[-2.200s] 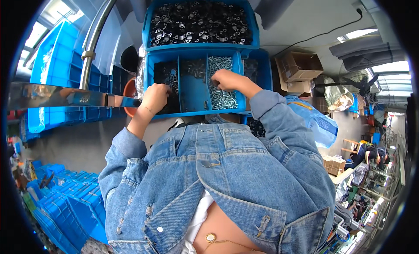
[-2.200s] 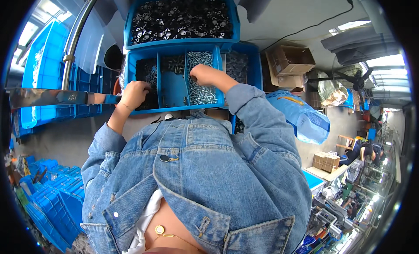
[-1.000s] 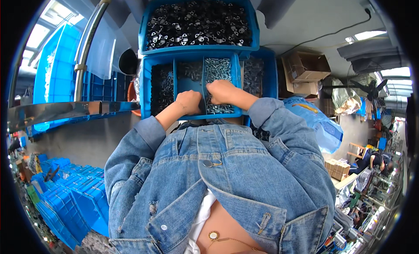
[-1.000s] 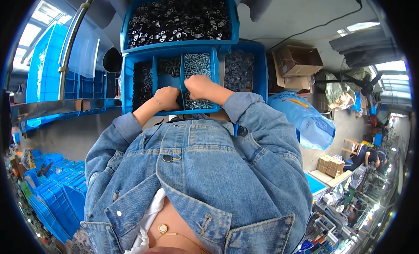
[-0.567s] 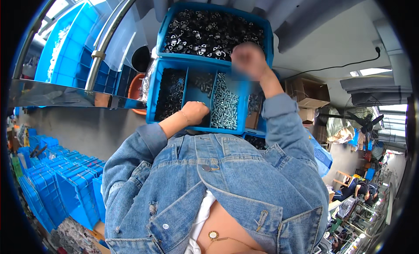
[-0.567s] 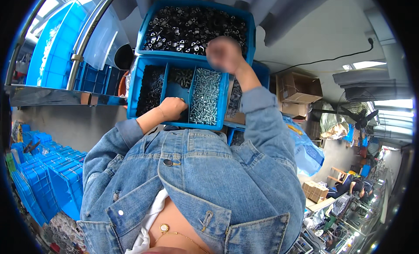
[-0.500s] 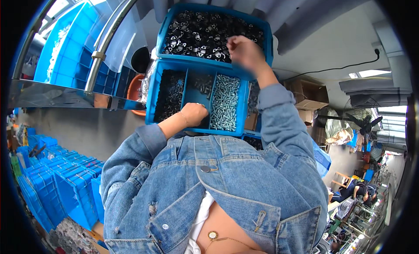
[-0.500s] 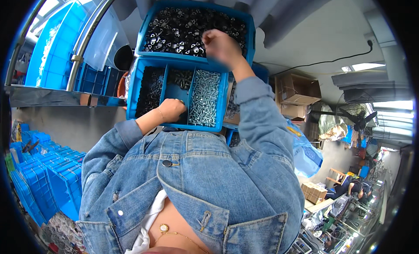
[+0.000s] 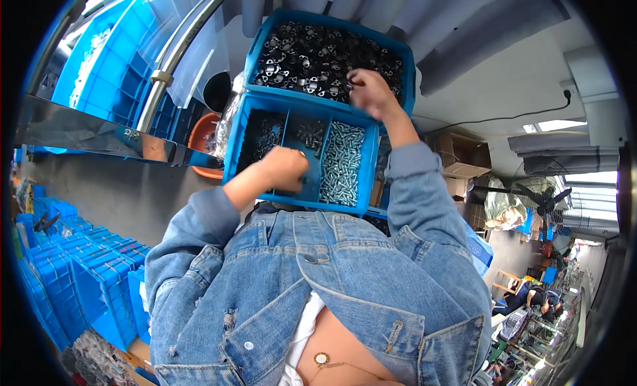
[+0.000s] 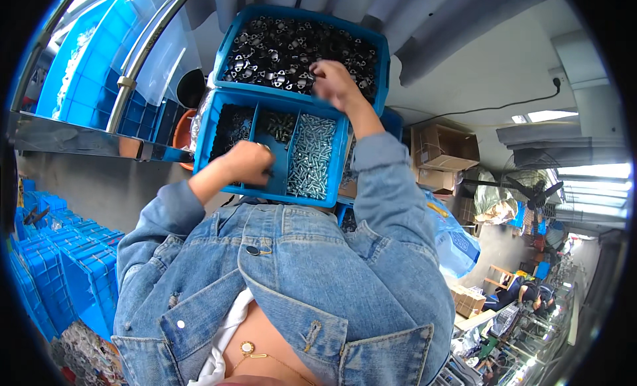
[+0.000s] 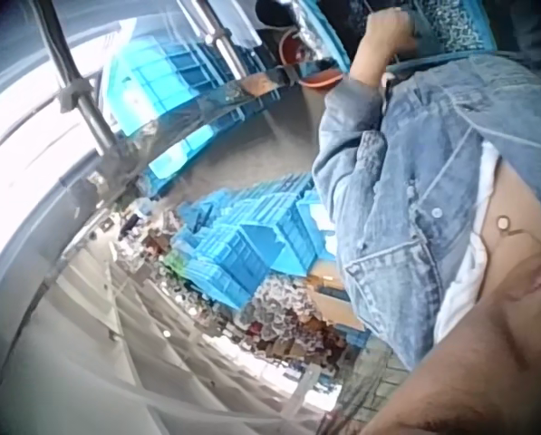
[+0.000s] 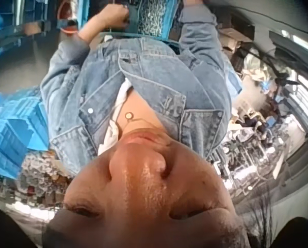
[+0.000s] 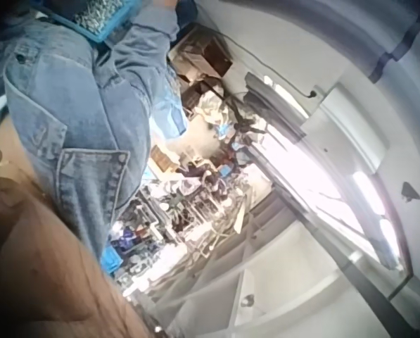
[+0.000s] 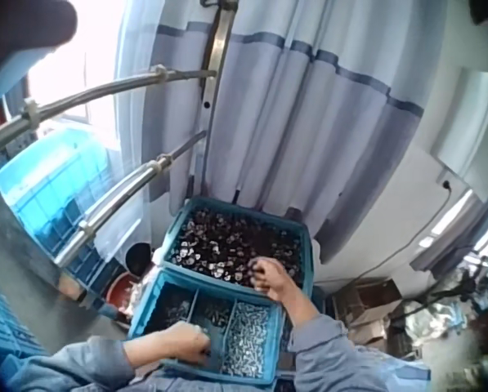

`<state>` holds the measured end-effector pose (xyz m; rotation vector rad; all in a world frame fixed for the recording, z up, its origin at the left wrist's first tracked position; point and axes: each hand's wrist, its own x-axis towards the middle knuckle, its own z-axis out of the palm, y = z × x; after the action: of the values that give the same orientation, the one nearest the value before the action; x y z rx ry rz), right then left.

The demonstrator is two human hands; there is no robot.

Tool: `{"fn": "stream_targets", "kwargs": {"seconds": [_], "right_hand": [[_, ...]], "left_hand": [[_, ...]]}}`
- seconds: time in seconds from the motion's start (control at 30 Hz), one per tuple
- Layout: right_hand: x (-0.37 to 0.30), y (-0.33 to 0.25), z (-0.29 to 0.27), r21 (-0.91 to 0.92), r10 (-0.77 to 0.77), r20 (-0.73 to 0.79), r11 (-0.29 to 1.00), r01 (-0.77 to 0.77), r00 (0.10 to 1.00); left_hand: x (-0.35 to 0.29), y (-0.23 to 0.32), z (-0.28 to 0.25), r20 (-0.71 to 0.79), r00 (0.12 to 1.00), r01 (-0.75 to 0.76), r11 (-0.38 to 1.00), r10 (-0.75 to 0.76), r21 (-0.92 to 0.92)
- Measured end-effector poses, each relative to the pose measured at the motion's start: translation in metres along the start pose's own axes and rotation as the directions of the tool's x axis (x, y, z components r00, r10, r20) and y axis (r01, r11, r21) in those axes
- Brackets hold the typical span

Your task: Sort various small hardware components like nuts and bolts into different compartments within storage bins.

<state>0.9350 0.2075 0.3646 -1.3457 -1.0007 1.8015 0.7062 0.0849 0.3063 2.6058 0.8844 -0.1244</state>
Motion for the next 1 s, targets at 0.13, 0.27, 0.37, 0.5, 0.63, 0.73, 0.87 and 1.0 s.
{"fn": "stream_targets", "kwargs": {"seconds": [0.13,0.27,0.37,0.5,0.63,0.73,0.87,1.0], "right_hand": [[-0.059,0.054,-0.001,0.521,0.089,0.301,0.818,-0.242,0.950],[-0.091,0.117,0.017,0.712,0.063,0.295,0.651,-0.264,0.953],[-0.113,0.127,0.044,0.774,0.045,0.069,0.627,-0.082,0.997],[-0.117,0.150,0.047,0.823,-0.147,-0.044,0.555,0.119,0.988],[-0.112,0.176,0.031,0.887,-0.034,0.010,0.462,0.007,0.999],[-0.114,0.157,0.043,0.915,0.245,-0.151,0.401,0.041,0.958],[-0.096,0.131,0.047,0.872,0.177,-0.077,0.488,-0.019,0.981],[-0.056,0.058,0.095,0.734,0.007,-0.018,0.679,0.009,1.000]], "left_hand": [[-0.010,-0.002,-0.071,-0.234,0.968,-0.149,0.952,0.086,-0.268],[0.002,0.031,-0.111,-0.330,0.921,-0.286,0.936,0.208,-0.206],[0.026,0.056,-0.102,-0.261,0.915,-0.330,0.943,0.307,-0.048],[0.059,0.058,-0.049,-0.110,0.916,-0.383,0.923,0.385,0.042],[0.032,0.052,-0.065,-0.213,0.894,-0.435,0.877,0.395,-0.201],[-0.012,0.030,-0.076,-0.340,0.910,-0.360,0.861,0.239,-0.359],[-0.085,-0.002,-0.055,-0.416,0.906,-0.132,0.881,-0.079,-0.455],[-0.150,-0.010,-0.023,-0.408,0.837,0.072,0.811,-0.366,-0.581]]}}
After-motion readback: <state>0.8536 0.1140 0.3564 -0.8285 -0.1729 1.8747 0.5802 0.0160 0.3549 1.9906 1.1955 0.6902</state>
